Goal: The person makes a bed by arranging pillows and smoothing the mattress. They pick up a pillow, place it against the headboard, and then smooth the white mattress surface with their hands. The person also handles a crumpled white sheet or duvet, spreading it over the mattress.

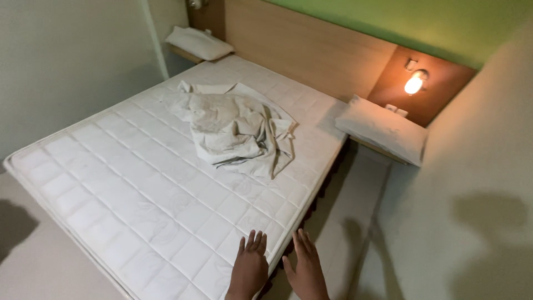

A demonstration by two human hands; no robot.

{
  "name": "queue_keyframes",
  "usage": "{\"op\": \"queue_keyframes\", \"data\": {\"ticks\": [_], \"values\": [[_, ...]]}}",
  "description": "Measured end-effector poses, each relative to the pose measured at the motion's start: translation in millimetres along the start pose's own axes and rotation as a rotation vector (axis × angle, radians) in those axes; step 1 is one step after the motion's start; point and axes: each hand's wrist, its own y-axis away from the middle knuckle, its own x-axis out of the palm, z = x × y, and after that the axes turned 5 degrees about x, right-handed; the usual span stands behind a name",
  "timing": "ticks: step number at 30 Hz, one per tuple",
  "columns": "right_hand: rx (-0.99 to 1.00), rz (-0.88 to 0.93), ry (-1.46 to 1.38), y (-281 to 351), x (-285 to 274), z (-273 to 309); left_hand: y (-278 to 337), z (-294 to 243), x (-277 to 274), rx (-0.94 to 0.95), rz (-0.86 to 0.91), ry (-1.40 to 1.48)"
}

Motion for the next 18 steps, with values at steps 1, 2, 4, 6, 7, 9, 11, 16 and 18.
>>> {"op": "queue_keyframes", "data": {"ticks": [1,2,4,6,7,9,11,16,18], "values": [[-0.014,0.013,0.001,-8,1,-3,-4,2,2,-0.018,-0.007,-0.001],[-0.080,-0.006,-0.018,-16,2,-7,-8,3,5,-0.039,-0.009,-0.050],[-0.160,-0.011,-0.039,-29,-1,-12,-15,1,8,-0.080,-0.016,-0.100],[-0.195,-0.006,-0.041,-44,-9,-12,-26,-3,7,-0.080,-0.066,-0.098],[-0.209,-0.003,-0.044,-53,-16,-11,-32,-5,8,-0.089,-0.075,-0.104],[-0.253,0.016,-0.042,-63,-27,-10,-37,-11,14,-0.141,-0.117,-0.058],[-0.262,0.060,-0.027,-76,-40,-9,-45,-15,14,-0.159,-0.166,-0.005],[-0.357,0.033,-0.010,-107,-41,-21,-46,-26,6,-0.213,-0.229,0.010],[-0.340,0.048,-0.051,-115,-43,-19,-45,-31,-7,-0.244,-0.266,-0.024]]}}
